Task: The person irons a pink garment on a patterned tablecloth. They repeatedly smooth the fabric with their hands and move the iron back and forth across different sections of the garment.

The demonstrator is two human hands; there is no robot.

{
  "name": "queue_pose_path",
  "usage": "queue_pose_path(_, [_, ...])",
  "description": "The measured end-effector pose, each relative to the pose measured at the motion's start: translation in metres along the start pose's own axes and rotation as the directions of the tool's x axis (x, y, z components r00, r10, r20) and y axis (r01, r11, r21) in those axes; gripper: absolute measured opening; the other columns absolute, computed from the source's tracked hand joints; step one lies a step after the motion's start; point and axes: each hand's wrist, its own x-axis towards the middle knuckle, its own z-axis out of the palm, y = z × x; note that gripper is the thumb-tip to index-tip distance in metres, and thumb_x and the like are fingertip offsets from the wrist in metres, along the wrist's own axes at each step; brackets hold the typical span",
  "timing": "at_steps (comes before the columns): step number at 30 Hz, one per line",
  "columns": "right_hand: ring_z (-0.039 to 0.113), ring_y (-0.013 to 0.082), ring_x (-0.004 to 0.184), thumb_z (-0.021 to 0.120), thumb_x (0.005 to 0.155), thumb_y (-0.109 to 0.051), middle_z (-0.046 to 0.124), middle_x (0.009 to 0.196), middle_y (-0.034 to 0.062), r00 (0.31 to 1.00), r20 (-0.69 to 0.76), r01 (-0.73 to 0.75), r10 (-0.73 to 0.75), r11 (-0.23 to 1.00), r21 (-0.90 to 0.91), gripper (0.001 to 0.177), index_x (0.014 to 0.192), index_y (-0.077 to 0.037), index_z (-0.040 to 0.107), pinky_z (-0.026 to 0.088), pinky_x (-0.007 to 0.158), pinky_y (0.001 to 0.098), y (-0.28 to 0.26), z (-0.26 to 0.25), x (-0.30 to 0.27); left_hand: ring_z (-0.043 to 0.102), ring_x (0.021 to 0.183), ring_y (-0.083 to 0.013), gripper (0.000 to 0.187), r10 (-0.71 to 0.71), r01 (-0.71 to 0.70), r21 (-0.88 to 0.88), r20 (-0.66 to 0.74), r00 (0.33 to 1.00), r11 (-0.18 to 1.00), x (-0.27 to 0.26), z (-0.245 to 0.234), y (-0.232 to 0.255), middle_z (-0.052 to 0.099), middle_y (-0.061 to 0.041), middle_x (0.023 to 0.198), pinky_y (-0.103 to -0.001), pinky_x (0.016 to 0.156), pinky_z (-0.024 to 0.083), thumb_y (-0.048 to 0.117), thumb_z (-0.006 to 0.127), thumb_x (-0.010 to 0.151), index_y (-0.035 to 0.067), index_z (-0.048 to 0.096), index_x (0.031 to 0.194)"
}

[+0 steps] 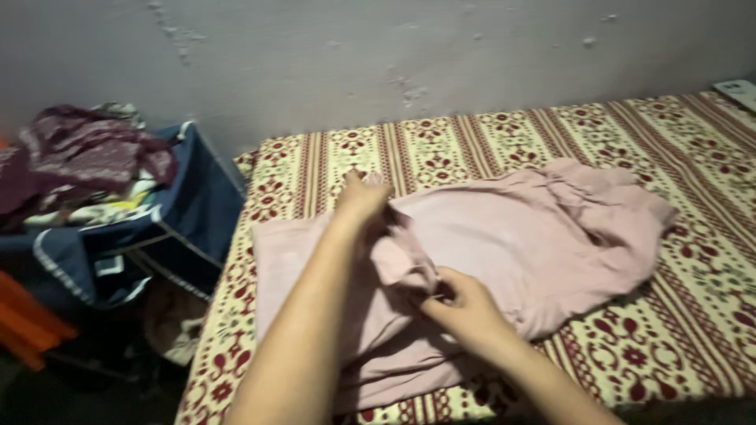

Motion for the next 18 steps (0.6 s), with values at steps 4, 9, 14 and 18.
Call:
queue_pose_path(4, [0.070,0.0112,0.071,0.075,0.084,-0.017,0.078,0.095,0.0033,0.932,-0.285,-0.286,0.226,0.939,-0.192,0.035,0.118,-0.011,0.073,0.059,0.061,0.0273,-0.001,-0.096,-0.010,0.071,0.106,-0.0374,0.077,-0.031,0.010,0.234,0.086,0.996,0.972,-0.040,0.043,0.016,0.071,-0.022,0.117,-0.048,0.093,0.056,0.046,0.066,0.084,0.002,0.045,0.144])
queue_pose_path(9, [0.071,0.0265,0.099,0.059,0.099,-0.028,0.078,0.109,0.0103,0.845,-0.519,-0.392,-0.124,0.517,-0.761,0.032,0.126,-0.027,0.076,0.052,0.101,0.0456,0.006,-0.220,0.038,0.048,0.136,-0.0311,0.062,0.289,-0.244,0.464,-0.027,0.957,0.852,-0.058,0.069,0.003,0.055,-0.014,0.143,-0.054,0.111,0.035,0.050,0.054,0.093,0.018,0.050,0.146])
queue_pose_path(14, [0.057,0.0378,0.117,0.068,0.089,-0.041,0.062,0.127,0.0163,0.897,-0.439,-0.407,-0.037,0.317,-0.857,0.049,0.137,-0.031,0.064,0.046,0.095,0.0529,0.045,-0.294,0.077,0.025,0.150,-0.0306,0.061,0.459,-0.389,0.598,0.039,0.887,0.701,-0.060,0.073,-0.031,0.031,-0.012,0.163,-0.053,0.117,0.014,0.049,0.041,0.098,0.021,0.041,0.153])
queue_pose_path(18, [0.060,0.0368,0.117,0.074,0.085,-0.047,0.063,0.126,0.0161,0.913,-0.402,-0.352,-0.064,0.372,-0.859,0.060,0.140,-0.029,0.061,0.049,0.097,0.0492,0.063,-0.310,0.076,0.017,0.154,-0.0265,0.066,0.363,-0.317,0.624,0.056,0.930,0.714,-0.061,0.078,-0.034,0.024,-0.007,0.167,-0.052,0.122,0.010,0.055,0.036,0.099,0.023,0.036,0.157])
